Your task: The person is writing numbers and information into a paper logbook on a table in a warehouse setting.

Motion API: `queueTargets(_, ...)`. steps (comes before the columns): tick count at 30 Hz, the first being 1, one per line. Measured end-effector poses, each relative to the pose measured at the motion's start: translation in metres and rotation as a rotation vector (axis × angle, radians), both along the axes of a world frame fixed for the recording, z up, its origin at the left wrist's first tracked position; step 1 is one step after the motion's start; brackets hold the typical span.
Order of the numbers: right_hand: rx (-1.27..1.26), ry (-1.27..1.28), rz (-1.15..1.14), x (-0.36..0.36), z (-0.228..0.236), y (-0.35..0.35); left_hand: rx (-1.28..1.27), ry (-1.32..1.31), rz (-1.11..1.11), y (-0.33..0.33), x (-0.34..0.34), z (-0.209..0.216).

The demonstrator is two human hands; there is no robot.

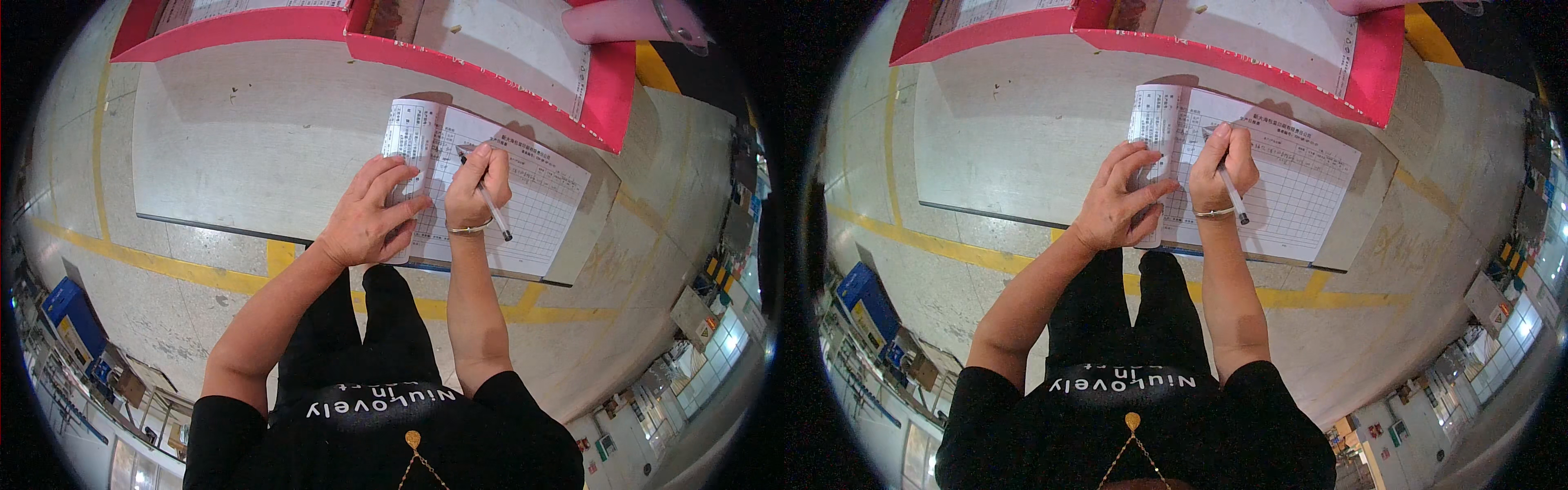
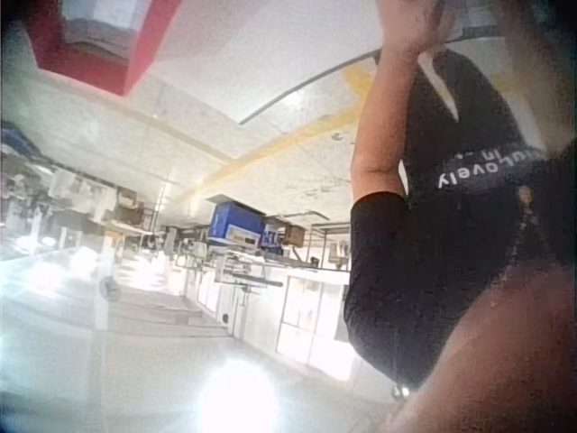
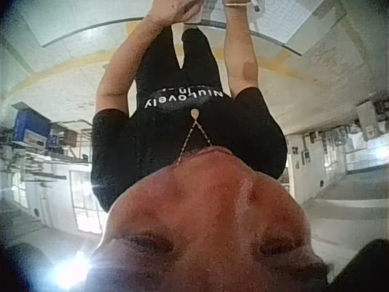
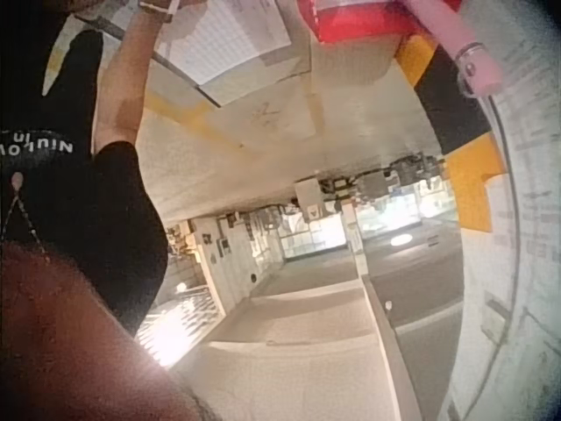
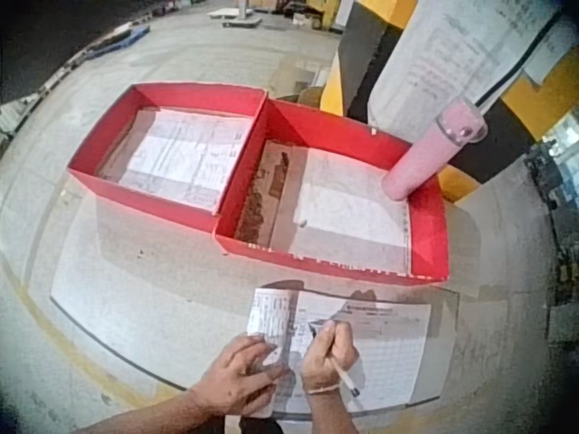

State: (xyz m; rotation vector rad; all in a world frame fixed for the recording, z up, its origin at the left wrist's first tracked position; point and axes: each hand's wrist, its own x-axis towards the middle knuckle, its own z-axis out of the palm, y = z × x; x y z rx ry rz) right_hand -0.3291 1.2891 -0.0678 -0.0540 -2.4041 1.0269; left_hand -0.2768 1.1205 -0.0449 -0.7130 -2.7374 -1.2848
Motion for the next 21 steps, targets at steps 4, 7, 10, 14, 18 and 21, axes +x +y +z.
queueTargets(4,0.028,-0.003,0.01,-0.001,0.003,-0.002,-0.004,0.0,-0.005,0.0,0.0,0.0)
queueTargets(7,0.021,-0.021,0.01,0.001,0.004,-0.002,-0.005,0.002,-0.005,-0.001,0.0,0.0)
queueTargets(10,0.005,-0.032,0.005,0.002,0.003,-0.001,-0.003,0.002,-0.009,0.0,0.0,0.0)
queueTargets(14,-0.07,-0.138,-0.009,0.01,0.011,-0.007,0.003,0.003,-0.006,-0.001,0.0,-0.001)
queueTargets(18,-0.083,-0.135,-0.014,0.012,0.014,-0.008,0.005,0.005,-0.006,0.0,0.0,0.0)
queueTargets(21,-0.088,-0.133,-0.036,0.014,0.014,-0.008,-0.029,-0.023,-0.021,-0.001,0.001,0.0)
